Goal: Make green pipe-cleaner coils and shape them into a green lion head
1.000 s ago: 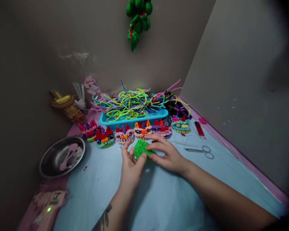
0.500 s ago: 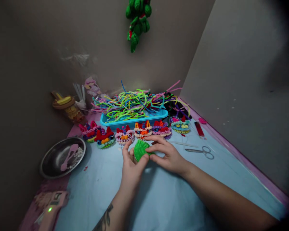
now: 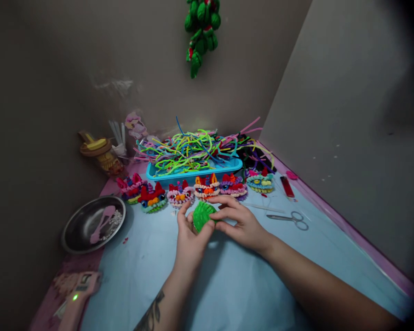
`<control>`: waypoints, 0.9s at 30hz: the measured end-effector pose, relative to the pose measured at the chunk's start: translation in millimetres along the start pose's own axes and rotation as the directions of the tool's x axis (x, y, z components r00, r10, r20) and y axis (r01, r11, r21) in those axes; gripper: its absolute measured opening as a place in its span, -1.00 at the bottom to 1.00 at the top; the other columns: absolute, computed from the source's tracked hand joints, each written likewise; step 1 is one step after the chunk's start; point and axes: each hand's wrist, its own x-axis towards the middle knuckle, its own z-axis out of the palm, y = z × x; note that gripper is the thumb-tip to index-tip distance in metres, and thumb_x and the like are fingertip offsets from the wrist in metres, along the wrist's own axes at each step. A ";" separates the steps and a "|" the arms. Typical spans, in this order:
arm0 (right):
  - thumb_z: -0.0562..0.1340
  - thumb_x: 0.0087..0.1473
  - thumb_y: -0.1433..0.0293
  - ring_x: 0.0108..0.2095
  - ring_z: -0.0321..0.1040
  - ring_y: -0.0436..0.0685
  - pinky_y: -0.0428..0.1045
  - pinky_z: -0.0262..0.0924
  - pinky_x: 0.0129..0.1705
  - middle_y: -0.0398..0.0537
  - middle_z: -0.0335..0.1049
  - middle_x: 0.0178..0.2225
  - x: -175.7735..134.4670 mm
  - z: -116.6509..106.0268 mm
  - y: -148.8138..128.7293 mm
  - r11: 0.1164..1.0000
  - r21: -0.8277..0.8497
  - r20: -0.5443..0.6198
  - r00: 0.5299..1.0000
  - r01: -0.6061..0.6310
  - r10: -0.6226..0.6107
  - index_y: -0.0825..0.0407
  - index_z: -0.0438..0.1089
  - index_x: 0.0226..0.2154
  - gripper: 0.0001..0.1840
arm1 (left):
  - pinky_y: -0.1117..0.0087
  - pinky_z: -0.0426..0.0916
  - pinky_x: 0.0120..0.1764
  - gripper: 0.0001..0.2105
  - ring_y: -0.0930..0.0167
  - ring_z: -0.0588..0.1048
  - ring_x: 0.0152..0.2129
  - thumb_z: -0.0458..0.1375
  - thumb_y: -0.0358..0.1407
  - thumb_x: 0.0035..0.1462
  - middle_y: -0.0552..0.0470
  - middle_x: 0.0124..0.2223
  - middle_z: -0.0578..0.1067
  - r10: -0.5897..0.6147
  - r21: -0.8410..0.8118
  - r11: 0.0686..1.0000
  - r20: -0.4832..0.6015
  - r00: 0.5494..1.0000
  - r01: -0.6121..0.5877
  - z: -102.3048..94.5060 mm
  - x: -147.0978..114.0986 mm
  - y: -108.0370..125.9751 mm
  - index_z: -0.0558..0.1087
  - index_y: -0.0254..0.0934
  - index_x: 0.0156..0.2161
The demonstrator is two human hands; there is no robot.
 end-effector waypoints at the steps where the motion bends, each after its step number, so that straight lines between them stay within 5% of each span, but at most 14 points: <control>1: 0.27 0.07 0.44 0.04 0.27 0.20 0.17 0.22 0.05 0.06 0.35 0.00 -0.1 0.0 0.1 1.000 -0.001 -0.002 1.000 -0.003 0.003 -0.06 0.46 -0.23 -0.83 | 0.30 0.33 -0.13 -0.33 0.36 0.49 -0.24 0.32 -0.29 -0.13 -0.01 -0.19 0.47 -0.005 0.003 1.000 0.001 1.000 0.005 -0.1 0.2 0.0 0.10 -0.20 0.07; 27: 0.13 0.14 0.49 0.04 0.28 0.17 0.15 0.23 0.04 0.06 0.32 0.01 -1.4 1.2 -3.1 0.993 0.084 0.008 0.997 -0.082 0.081 -0.05 0.47 -0.21 -0.76 | 0.40 0.33 -0.25 -0.38 0.43 0.47 -0.36 0.31 -0.32 -0.10 0.08 -0.29 0.43 0.000 0.025 1.000 -0.046 0.999 0.001 -2.8 2.6 -5.6 0.14 -0.21 0.06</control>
